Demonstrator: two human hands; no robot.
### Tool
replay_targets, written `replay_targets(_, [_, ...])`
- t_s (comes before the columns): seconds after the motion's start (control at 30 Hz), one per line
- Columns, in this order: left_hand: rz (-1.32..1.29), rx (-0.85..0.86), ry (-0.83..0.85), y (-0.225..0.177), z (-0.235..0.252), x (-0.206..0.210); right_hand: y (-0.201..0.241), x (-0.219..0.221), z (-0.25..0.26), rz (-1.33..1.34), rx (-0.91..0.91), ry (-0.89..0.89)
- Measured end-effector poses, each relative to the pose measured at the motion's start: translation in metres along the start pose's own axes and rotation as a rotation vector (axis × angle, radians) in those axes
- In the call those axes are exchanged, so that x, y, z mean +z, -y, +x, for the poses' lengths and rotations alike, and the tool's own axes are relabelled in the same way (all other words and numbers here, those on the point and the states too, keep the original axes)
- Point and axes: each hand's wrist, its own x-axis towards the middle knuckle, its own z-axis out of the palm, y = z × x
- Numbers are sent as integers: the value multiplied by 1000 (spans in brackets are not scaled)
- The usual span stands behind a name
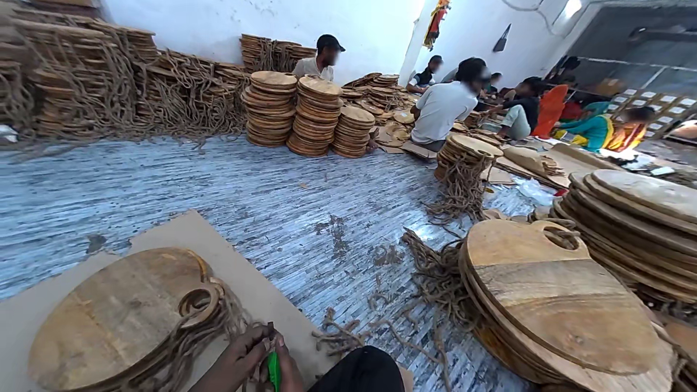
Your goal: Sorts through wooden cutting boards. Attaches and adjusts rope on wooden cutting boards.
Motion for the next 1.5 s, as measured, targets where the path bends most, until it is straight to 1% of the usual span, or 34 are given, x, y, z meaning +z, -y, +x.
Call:
replay_targets(0.07, [83, 9, -36, 1, 0, 5, -1, -1, 0, 11, -4, -10])
replay_targets(0.13, [184, 54, -45, 4, -1, 5, -1, 0, 0, 11, 7, -14])
replay_targets(0.23, [196, 86, 20, 10, -1, -1, 4, 0, -3, 3, 35, -28])
replay_targets(0.33, [178, -14, 175, 7, -5, -15, 6, 3, -6, -7, 69, -50])
replay_targets(0.4, [217, -94, 226, 9, -4, -24, 5, 5, -6, -34, 74, -43])
replay_targets(0.47, [318, -149, 237, 5, 0, -27, 5, 6, -5, -61, 69, -47])
replay_targets(0.6, [514, -250, 233, -23, 2, -18, 3, 6, -8, -173, 77, -59])
replay_targets(0.67, [611, -333, 194, -20, 4, -13, -3, 10, -7, -274, 28, -35])
replay_targets(0.73, [671, -379, 169, -5, 9, -9, -12, 12, -3, -308, 2, -53])
replay_targets(0.83, [637, -398, 138, 10, 19, -7, -21, 14, 3, -407, -27, -142])
replay_targets(0.93, [645, -312, 112, 28, 26, -4, -30, 20, 3, -525, -66, -276])
replay_targets(1.0, [677, -262, 127, 39, 31, -3, -34, 21, 2, -583, -60, -349])
replay_targets(1.1, [688, -258, 156, 42, 38, 0, -38, 20, 0, -625, -32, -413])
replay_targets(1.2, [689, -261, 120, 40, 38, 0, -34, 22, -6, -616, -80, -401])
replay_targets(1.23, [662, -301, 79, 39, 33, -6, -31, 28, -15, -614, -143, -383])
replay_targets(1.27, [600, -372, 15, 39, 26, -19, -23, 39, -28, -621, -245, -372])
replay_targets(1.3, [559, -436, -44, 42, 24, -34, -12, 46, -39, -585, -305, -367])
replay_targets(1.33, [520, -439, -100, 46, 27, -41, -3, 45, -47, -531, -295, -380])
replay_targets(1.4, [485, -356, -107, 46, 34, -42, -1, 29, -43, -423, -221, -462])
replay_targets(1.47, [353, -303, -97, 39, 42, -33, 4, 6, -20, -380, -259, -503])
replay_targets(1.5, [254, -323, -90, 37, 39, -24, 6, -3, -12, -384, -268, -494])
